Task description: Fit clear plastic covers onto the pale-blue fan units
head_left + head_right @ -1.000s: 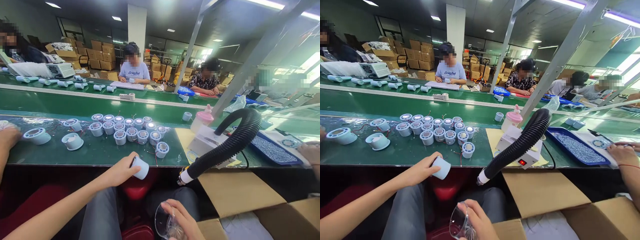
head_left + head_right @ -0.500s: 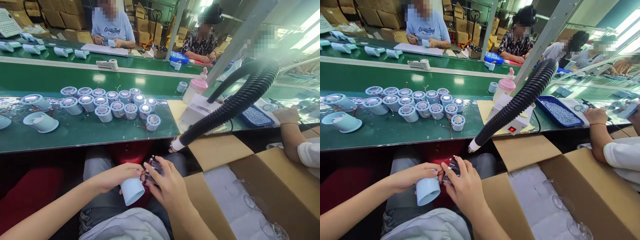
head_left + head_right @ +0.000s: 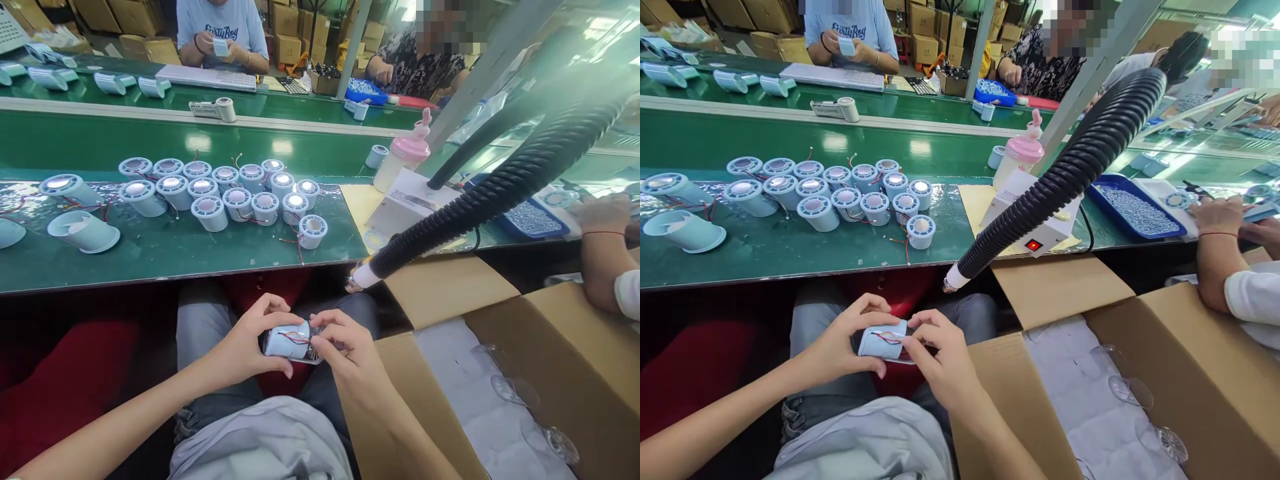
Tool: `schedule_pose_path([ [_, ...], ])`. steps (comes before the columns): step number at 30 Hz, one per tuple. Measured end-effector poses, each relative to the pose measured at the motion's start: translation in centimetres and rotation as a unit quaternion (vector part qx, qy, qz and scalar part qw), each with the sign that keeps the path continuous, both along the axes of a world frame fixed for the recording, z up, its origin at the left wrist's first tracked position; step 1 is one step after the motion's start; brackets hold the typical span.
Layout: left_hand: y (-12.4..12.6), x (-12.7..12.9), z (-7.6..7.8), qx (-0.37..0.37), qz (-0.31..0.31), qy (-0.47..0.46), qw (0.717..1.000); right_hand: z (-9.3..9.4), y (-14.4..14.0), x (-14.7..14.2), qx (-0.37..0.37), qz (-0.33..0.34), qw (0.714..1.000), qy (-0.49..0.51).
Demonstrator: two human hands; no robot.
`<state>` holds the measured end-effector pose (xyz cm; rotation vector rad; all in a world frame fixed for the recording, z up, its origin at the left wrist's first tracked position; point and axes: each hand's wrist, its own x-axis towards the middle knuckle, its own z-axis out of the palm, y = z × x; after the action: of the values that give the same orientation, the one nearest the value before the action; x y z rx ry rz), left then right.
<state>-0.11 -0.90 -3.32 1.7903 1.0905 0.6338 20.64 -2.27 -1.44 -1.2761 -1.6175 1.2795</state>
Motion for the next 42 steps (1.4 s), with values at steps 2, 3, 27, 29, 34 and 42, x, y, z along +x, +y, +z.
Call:
schedule_pose_path([
  [2, 0.0, -0.1, -0.1, 0.001, -0.022, 0.016, 1.0, -0.1, 0.1, 0.1, -0.034, -0.03, 0.998, 0.042],
  [3, 0.0, -0.1, 0.0, -0.009, -0.032, 0.014, 0.999, -0.2, 0.2, 0.1, -0.051, -0.045, 0.996, 0.061],
  [27, -0.9, 0.1, 1.6, -0.172, -0.05, -0.181, 0.967, -0.9, -1.1, 2.5, 0.089, 0.066, 0.994, 0.002],
  [29, -1.0, -0.1, 1.6, -0.157, -0.058, -0.17, 0.971, -0.8, -1.3, 2.5, 0.05, 0.065, 0.996, 0.025],
  [34, -1.1, -0.4, 1.5, -0.124, -0.064, -0.137, 0.981, -0.6, -1.4, 2.4, -0.011, 0.065, 0.995, 0.079],
  [42, -1.4, -0.6, 1.7, -0.132, -0.065, -0.134, 0.98, -0.2, -1.2, 2.3, -0.079, 0.074, 0.987, 0.119],
])
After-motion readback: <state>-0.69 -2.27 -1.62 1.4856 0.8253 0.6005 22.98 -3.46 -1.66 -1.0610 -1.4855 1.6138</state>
